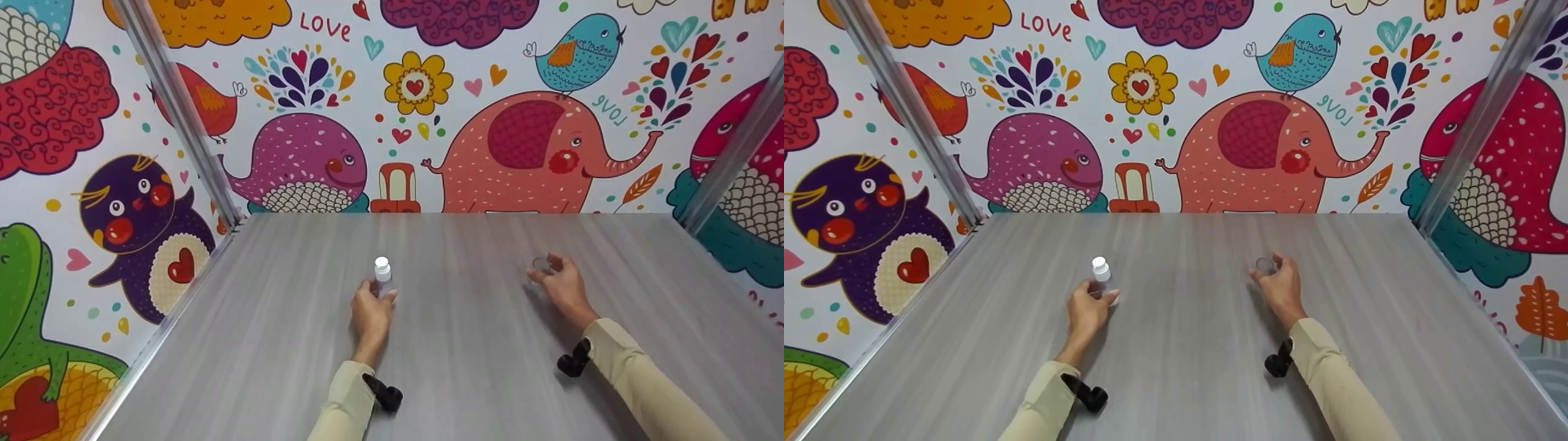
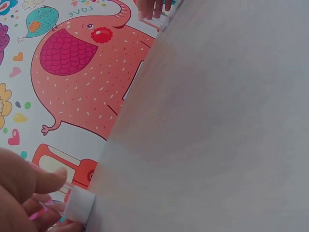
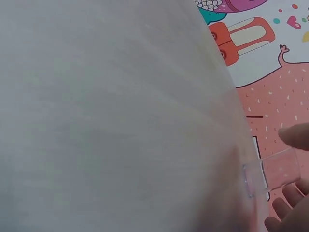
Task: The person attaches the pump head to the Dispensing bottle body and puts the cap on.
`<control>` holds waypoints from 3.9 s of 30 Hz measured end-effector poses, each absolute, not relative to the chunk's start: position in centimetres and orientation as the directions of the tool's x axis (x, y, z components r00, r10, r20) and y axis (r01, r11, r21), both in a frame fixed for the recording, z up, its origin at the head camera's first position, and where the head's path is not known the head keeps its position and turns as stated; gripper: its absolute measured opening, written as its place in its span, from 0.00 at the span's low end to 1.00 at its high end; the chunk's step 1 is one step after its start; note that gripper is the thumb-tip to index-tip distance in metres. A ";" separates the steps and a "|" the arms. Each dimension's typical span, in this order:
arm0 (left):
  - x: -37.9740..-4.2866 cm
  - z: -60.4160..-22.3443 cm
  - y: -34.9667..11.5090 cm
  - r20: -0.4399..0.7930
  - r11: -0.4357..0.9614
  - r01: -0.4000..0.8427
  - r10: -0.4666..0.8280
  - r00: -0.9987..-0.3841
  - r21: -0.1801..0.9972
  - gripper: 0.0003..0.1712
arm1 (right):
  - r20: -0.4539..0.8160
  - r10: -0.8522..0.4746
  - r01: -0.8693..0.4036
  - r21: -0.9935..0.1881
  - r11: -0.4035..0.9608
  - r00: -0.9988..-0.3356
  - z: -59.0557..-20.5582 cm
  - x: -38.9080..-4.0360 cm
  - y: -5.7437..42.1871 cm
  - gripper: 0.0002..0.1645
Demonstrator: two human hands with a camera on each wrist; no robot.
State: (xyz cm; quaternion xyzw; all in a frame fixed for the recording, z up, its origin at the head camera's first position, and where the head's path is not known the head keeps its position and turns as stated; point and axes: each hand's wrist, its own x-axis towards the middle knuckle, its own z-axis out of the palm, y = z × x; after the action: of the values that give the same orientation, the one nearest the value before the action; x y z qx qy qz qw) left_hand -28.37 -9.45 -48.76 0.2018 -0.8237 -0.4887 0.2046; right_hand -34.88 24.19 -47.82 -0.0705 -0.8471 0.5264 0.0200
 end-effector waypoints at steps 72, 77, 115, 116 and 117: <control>-28.5 -48.8 -9.4 0.163 0.450 -0.119 -0.538 -0.827 0.885 0.19 | 0.137 0.189 -0.036 -0.887 0.460 -0.972 -48.4 -33.5 22.6 0.35; -28.5 -48.8 -9.4 0.159 0.444 -0.118 -0.540 -0.826 0.888 0.19 | 0.143 0.199 -0.037 -0.888 0.459 -0.970 -48.3 -33.2 22.2 0.32; -28.6 -49.1 -9.5 0.150 0.448 -0.130 -0.536 -0.831 0.885 0.18 | 0.254 0.215 -0.150 -0.901 0.408 -0.943 -48.0 -31.4 19.4 0.28; -28.6 -49.0 -9.5 0.149 0.449 -0.130 -0.535 -0.831 0.884 0.18 | 0.245 0.208 -0.145 -0.903 0.403 -0.947 -48.0 -31.3 19.4 0.29; -28.5 -49.0 -9.4 0.151 0.449 -0.128 -0.535 -0.832 0.884 0.18 | 0.239 0.201 -0.143 -0.906 0.399 -0.950 -47.9 -31.1 19.3 0.30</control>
State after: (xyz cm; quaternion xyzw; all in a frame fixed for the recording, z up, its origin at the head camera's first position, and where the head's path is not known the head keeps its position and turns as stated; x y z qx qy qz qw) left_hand -28.54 -9.45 -49.03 0.2009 -0.8251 -0.4847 0.2095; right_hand -31.14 19.31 -47.94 -0.0176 -0.8215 0.5478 0.1572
